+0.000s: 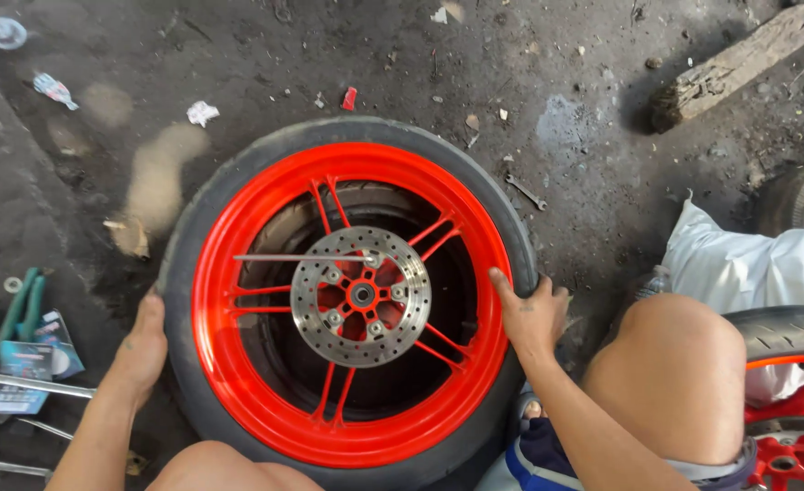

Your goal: Repairing a motorcycle wheel by working on the brake disc assembly using a socket wrench, a hammer, and a metal rod

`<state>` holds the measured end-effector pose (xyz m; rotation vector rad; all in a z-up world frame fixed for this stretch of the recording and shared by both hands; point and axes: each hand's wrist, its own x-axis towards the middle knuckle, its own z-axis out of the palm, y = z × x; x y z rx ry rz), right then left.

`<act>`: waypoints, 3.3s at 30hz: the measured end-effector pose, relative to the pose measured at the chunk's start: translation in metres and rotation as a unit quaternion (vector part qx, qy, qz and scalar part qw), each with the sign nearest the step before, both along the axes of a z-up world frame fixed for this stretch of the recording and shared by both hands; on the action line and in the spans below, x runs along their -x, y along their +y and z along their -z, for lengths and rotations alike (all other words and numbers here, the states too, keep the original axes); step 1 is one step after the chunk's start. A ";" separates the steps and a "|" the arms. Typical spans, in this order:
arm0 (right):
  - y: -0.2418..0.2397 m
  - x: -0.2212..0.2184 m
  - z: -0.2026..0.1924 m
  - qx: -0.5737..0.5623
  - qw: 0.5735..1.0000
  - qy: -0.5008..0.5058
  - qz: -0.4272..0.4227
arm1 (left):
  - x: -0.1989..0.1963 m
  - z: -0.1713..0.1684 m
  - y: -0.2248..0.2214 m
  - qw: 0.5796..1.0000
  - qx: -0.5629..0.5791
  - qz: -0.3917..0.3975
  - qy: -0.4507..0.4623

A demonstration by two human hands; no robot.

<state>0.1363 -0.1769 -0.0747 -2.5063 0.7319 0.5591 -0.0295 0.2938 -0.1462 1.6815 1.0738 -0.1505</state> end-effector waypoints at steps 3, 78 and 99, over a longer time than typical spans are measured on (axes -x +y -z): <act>-0.007 0.011 0.025 0.048 0.998 -0.037 -0.020 | 0.014 0.010 0.025 0.994 0.027 0.084 0.058; 0.189 -0.061 0.072 -0.237 0.574 -0.440 -0.649 | -0.086 -0.029 -0.125 0.837 -0.441 0.306 -0.103; 0.182 -0.059 0.081 -0.282 0.495 -0.380 -0.728 | -0.044 -0.038 -0.212 0.894 -0.419 0.156 0.042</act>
